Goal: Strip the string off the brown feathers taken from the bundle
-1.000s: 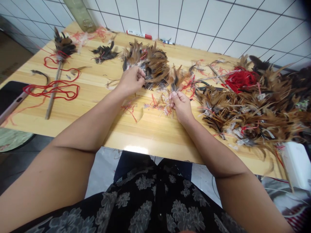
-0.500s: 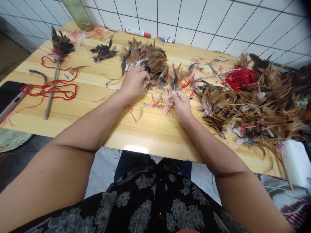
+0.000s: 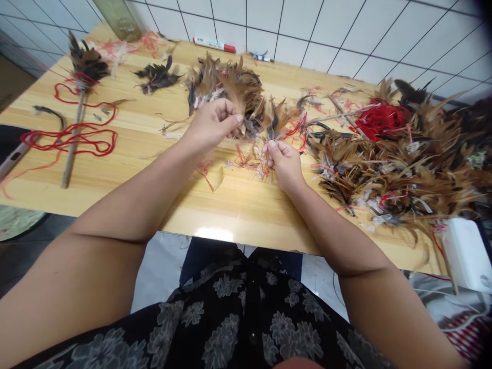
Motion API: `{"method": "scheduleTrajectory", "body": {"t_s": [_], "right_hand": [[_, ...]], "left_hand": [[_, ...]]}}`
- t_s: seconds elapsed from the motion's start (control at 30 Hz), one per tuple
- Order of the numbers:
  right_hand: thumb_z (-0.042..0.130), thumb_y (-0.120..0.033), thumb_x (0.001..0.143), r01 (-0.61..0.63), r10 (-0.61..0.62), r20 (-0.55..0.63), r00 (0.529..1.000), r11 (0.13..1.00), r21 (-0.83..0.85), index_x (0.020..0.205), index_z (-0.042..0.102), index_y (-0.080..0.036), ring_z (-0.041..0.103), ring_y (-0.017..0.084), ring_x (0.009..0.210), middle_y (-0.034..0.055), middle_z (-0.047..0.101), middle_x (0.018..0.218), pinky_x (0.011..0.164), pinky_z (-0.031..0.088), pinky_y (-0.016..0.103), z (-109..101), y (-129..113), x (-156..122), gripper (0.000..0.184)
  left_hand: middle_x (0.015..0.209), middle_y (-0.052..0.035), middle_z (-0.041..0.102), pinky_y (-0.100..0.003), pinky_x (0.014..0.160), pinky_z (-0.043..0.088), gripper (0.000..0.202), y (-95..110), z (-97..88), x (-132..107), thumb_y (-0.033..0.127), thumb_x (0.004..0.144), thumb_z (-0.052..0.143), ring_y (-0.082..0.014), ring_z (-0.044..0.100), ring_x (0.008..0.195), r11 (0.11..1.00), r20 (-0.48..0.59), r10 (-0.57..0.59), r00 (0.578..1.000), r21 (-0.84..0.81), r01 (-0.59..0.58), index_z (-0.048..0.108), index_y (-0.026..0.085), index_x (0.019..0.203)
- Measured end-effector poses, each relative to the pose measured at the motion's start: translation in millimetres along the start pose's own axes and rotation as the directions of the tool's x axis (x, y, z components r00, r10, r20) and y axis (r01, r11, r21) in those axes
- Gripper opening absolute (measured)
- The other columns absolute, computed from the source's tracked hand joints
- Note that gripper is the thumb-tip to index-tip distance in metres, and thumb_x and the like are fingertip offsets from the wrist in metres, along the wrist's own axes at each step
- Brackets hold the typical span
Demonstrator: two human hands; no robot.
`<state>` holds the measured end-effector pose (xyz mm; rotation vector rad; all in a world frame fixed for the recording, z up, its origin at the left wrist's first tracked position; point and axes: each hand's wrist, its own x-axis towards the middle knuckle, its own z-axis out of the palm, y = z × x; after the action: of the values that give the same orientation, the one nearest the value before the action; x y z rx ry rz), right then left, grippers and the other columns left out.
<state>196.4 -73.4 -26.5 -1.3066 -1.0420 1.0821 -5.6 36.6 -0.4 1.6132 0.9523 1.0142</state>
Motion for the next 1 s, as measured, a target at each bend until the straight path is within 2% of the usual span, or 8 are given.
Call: {"method": "scheduleTrajectory", "body": {"t_s": [0.17,0.27,0.37,0.5,0.6,0.73,0.83,1.0], "right_hand": [[0.084,-0.082,0.098,0.005,-0.005,-0.003,1.000,0.999,-0.032,0.084,0.071,-0.023,0.047,0.012,0.061,-0.0068,0.047,0.059,0.063,0.040,0.028,1,-2,-1,0.061],[0.082,-0.084,0.098,0.013,-0.013,-0.010,1.000,1.000,-0.027,0.082,0.069,-0.024,0.046,0.011,0.060,-0.0069,0.047,0.060,0.063,0.040,0.028,2,-3,-1,0.063],[0.083,-0.086,0.096,0.011,-0.011,-0.011,1.000,1.000,-0.015,0.081,0.067,-0.024,0.046,0.011,0.061,-0.0071,0.046,0.062,0.063,0.041,0.028,2,-2,0,0.066],[0.083,-0.083,0.098,0.009,-0.009,-0.004,1.000,1.000,-0.023,0.084,0.070,-0.024,0.045,0.012,0.063,-0.0066,0.047,0.062,0.063,0.040,0.027,2,1,1,0.062],[0.084,-0.078,0.100,0.015,-0.015,-0.001,1.000,0.999,-0.033,0.085,0.074,-0.023,0.047,0.012,0.064,-0.0061,0.048,0.062,0.065,0.040,0.028,1,2,2,0.058],[0.087,-0.075,0.098,0.018,-0.019,-0.020,1.000,0.999,-0.050,0.085,0.076,-0.023,0.051,0.013,0.069,-0.0054,0.050,0.064,0.069,0.043,0.028,2,1,2,0.055],[0.089,-0.071,0.098,0.011,-0.012,-0.007,1.000,0.999,-0.047,0.086,0.078,-0.022,0.056,0.015,0.073,-0.0045,0.052,0.066,0.071,0.044,0.029,2,1,3,0.052],[0.093,-0.069,0.097,-0.051,0.052,0.102,0.993,0.999,-0.012,0.088,0.079,-0.021,0.050,0.012,0.065,-0.0051,0.051,0.063,0.065,0.040,0.028,-2,1,6,0.050]], "left_hand": [[0.077,-0.0018,0.065,-0.038,0.075,0.052,0.033,1,9.7,-4,0.029,0.088,0.090,-0.0217,0.066,0.076,0.999,0.058,-0.033,0.998,-0.030,0.035,0.058,0.025,0.087],[0.078,-0.0009,0.067,-0.038,0.077,0.051,0.031,-4,4.0,-1,0.025,0.091,0.087,-0.0197,0.065,0.077,1.000,0.037,-0.028,0.999,-0.007,0.029,0.056,0.025,0.089],[0.075,0.0030,0.063,-0.035,0.081,0.049,0.032,-8,-2.0,3,0.021,0.098,0.084,-0.0165,0.063,0.078,1.000,0.028,-0.020,0.999,-0.017,0.021,0.053,0.025,0.093],[0.074,0.0034,0.063,-0.033,0.072,0.045,0.024,-3,-0.8,1,0.015,0.092,0.085,-0.0157,0.063,0.074,0.989,0.078,-0.022,0.997,-0.144,0.033,0.062,0.023,0.096],[0.079,-0.0001,0.067,-0.032,0.070,0.047,0.023,6,4.1,-5,0.022,0.084,0.091,-0.0174,0.067,0.075,0.967,0.164,-0.045,0.985,-0.240,0.084,0.069,0.022,0.092],[0.079,-0.0026,0.070,-0.038,0.067,0.054,0.043,12,10.7,-13,0.044,0.075,0.109,-0.0247,0.073,0.079,0.966,0.232,-0.016,0.973,-0.248,0.075,0.072,0.026,0.087],[0.078,-0.0029,0.069,-0.042,0.070,0.056,0.050,14,16.2,-16,0.057,0.073,0.113,-0.0265,0.074,0.081,0.973,0.225,0.030,0.974,-0.230,0.024,0.074,0.029,0.085],[0.080,-0.0024,0.071,-0.041,0.083,0.058,0.056,12,22.9,-20,0.064,0.072,0.114,-0.0246,0.074,0.091,0.978,0.211,0.059,0.976,-0.206,-0.015,0.076,0.026,0.088]]}}
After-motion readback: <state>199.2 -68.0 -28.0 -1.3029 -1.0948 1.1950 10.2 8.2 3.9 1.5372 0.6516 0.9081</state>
